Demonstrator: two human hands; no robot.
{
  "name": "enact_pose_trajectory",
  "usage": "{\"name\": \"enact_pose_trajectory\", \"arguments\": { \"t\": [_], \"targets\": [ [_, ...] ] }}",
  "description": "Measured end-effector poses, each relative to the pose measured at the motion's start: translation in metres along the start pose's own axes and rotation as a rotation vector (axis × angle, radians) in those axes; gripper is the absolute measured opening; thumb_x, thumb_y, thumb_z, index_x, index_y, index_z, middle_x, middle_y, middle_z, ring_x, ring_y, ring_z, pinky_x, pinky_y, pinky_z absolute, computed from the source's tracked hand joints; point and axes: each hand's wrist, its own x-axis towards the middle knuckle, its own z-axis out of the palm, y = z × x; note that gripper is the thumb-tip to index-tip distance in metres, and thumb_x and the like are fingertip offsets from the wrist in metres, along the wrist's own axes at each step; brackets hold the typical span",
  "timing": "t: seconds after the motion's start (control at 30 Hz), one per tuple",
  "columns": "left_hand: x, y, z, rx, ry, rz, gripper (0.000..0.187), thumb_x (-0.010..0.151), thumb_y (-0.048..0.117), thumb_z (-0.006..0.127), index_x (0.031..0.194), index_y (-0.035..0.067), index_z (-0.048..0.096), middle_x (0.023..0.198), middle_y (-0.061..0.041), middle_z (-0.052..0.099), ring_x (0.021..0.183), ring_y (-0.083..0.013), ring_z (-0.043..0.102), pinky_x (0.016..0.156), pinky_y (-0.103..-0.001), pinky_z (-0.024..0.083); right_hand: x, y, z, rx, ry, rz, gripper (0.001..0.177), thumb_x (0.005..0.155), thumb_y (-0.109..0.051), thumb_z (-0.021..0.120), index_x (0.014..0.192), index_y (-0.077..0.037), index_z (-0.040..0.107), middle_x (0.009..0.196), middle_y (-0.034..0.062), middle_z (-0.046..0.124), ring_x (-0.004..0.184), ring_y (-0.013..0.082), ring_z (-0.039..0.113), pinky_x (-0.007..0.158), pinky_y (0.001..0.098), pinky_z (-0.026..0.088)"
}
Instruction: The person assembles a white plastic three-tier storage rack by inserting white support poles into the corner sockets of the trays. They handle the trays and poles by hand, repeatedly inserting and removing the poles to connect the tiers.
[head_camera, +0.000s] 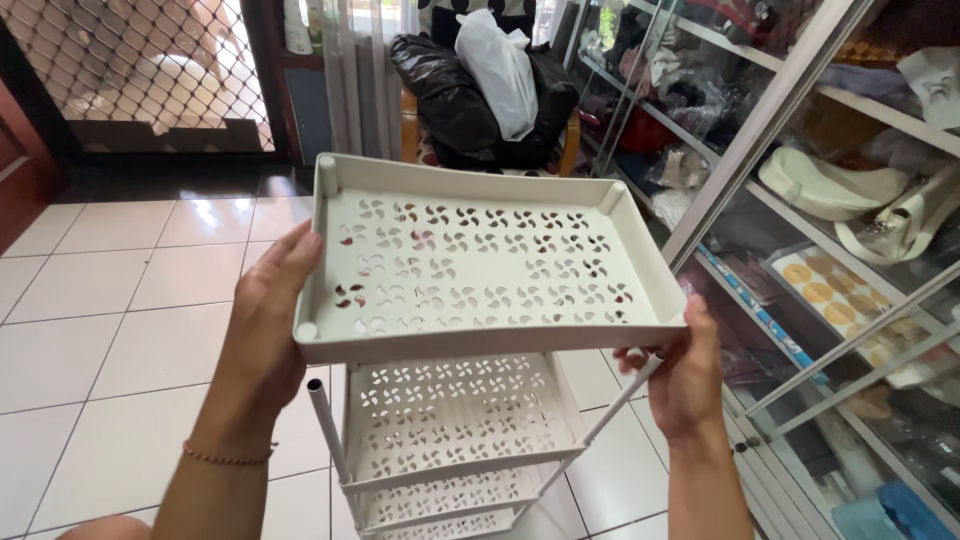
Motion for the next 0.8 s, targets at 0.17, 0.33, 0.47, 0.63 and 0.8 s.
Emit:
{"name": "enact_pose_trajectory", "arguments": {
  "t": [0.17,0.33,0.47,0.63,0.8],
  "targets": [
    [0.000,0.020,0.010,0.042,-0.070,0.040,0.065,0.101,0.036,0.051,0.151,-0.004,0.049,0.125,-0.015,0.070,0.104,-0.0144,0.070,0.082,-0.025,0.058,0.001,-0.020,-0.011,0.013,0.036,-0.058,0.057,0.102,-0.046,0.049,0.133,0.001,0.058,0.121,0.0102,0.070,0.111,0.0194,0.065,0.096,0.0357,0.051],
    [-0.003,0.032,0.024,0.146,-0.100,0.047,0.070,0.103,0.042,0.050,0.153,-0.006,0.044,0.137,-0.019,0.066,0.120,-0.0160,0.065,0.096,-0.025,0.054,-0.004,-0.048,-0.028,0.058,0.000,-0.014,0.061,0.097,-0.041,0.055,0.139,0.002,0.057,0.125,0.0128,0.067,0.114,0.0229,0.062,0.099,0.0400,0.048],
    [-0.016,0.025,0.032,-0.099,-0.073,0.018,0.076,0.098,0.048,0.031,0.156,0.003,0.011,0.150,-0.024,0.048,0.129,-0.0269,0.064,0.105,-0.036,0.053,-0.011,-0.059,-0.037,0.083,0.070,0.027,0.063,0.092,-0.036,0.054,0.140,0.003,0.054,0.129,0.0132,0.068,0.120,0.0244,0.065,0.107,0.0422,0.048],
    [-0.059,-0.042,0.054,-0.164,0.095,0.253,0.081,0.106,0.056,0.012,0.159,-0.005,0.020,0.153,-0.030,0.047,0.137,-0.0364,0.055,0.117,-0.053,0.039,-0.014,-0.055,-0.055,0.170,0.118,0.019,0.058,0.095,-0.033,0.057,0.138,0.006,0.053,0.128,0.0183,0.066,0.115,0.0287,0.067,0.104,0.0434,0.052],
    [-0.088,-0.166,0.068,0.718,-0.376,0.168,0.059,0.099,0.051,0.047,0.138,0.007,0.057,0.127,-0.017,0.069,0.117,-0.0296,0.066,0.103,-0.045,0.052,-0.013,-0.040,-0.068,0.244,0.123,0.012,0.057,0.096,-0.029,0.058,0.138,0.010,0.050,0.129,0.0215,0.066,0.112,0.0296,0.069,0.102,0.0404,0.056]
  ]
}}
